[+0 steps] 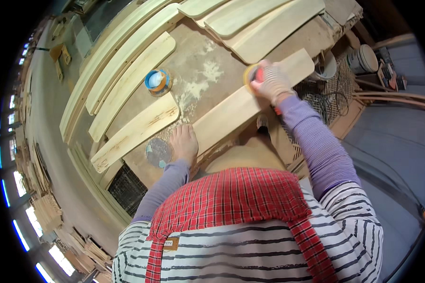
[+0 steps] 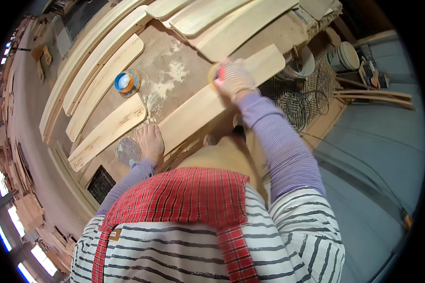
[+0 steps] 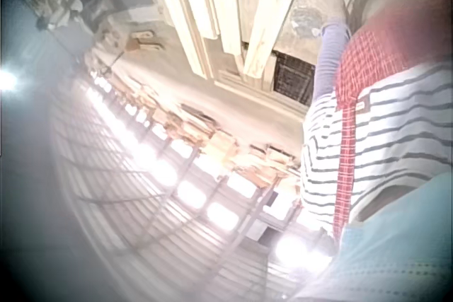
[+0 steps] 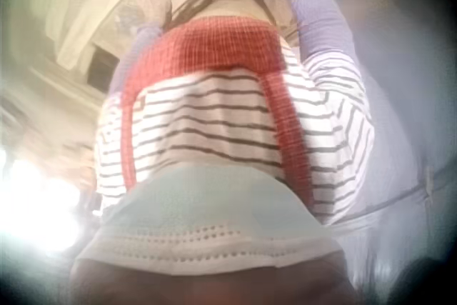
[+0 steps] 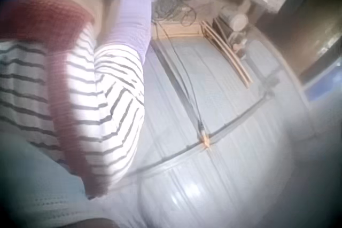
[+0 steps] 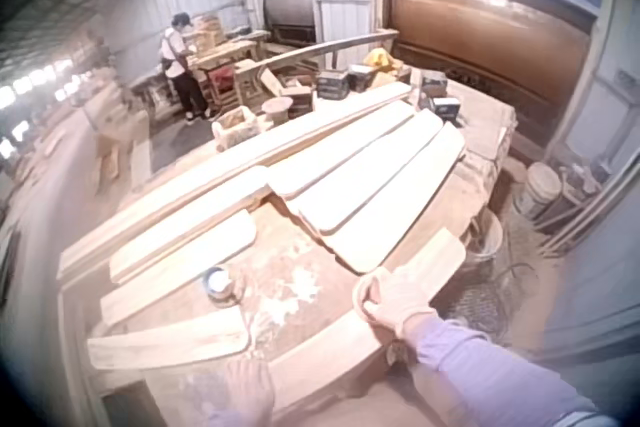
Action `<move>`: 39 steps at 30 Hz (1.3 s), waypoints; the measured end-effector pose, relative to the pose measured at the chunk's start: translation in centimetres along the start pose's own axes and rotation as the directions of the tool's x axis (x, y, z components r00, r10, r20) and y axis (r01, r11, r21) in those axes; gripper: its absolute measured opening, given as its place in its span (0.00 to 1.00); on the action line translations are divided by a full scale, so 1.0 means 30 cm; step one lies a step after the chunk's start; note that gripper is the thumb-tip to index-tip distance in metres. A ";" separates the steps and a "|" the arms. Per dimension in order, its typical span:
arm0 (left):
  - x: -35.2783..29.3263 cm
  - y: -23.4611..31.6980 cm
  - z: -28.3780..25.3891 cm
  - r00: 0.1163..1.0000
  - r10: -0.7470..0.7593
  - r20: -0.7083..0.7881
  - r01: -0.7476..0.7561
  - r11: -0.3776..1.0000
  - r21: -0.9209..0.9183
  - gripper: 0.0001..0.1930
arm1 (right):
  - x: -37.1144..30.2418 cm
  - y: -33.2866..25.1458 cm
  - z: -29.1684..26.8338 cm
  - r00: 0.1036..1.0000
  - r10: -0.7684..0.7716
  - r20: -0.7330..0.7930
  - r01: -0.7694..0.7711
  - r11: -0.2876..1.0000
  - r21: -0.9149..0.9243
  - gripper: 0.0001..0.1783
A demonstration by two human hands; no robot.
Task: The person sands wooden boards using a power sander, applies liquid from a bottle to one board, and wipes it with a cloth.
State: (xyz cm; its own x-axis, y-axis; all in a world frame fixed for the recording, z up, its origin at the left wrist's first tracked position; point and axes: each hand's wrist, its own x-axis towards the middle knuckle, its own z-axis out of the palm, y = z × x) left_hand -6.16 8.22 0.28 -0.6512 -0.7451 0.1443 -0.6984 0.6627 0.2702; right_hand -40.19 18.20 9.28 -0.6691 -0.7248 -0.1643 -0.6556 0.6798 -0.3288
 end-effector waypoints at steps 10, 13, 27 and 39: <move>-0.033 0.002 -0.008 0.999 -0.032 0.023 0.032 0.999 -0.016 0.10 | -0.354 -0.176 0.191 0.949 -0.119 0.292 0.095 0.991 0.095 0.17; -0.064 0.002 -0.002 0.997 -0.071 0.037 0.070 0.997 0.037 0.10 | -0.193 0.024 0.048 0.998 0.036 0.053 -0.040 0.996 0.079 0.20; -0.054 0.024 0.015 0.997 -0.076 0.000 0.076 0.993 0.090 0.10 | -0.315 -0.116 0.053 0.934 -0.148 0.324 0.104 0.983 0.151 0.25; -0.052 0.040 0.004 0.991 -0.130 -0.002 0.130 0.991 0.036 0.11 | 0.038 0.364 -0.088 0.997 0.049 -0.063 -0.049 0.999 -0.002 0.30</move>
State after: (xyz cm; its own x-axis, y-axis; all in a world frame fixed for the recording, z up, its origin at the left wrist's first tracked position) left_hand -6.01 10.19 0.26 -0.5542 -0.8252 0.1096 -0.7874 0.5623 0.2526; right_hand -49.05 25.10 7.97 -0.7214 -0.6819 -0.1212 -0.6224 0.7150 -0.3183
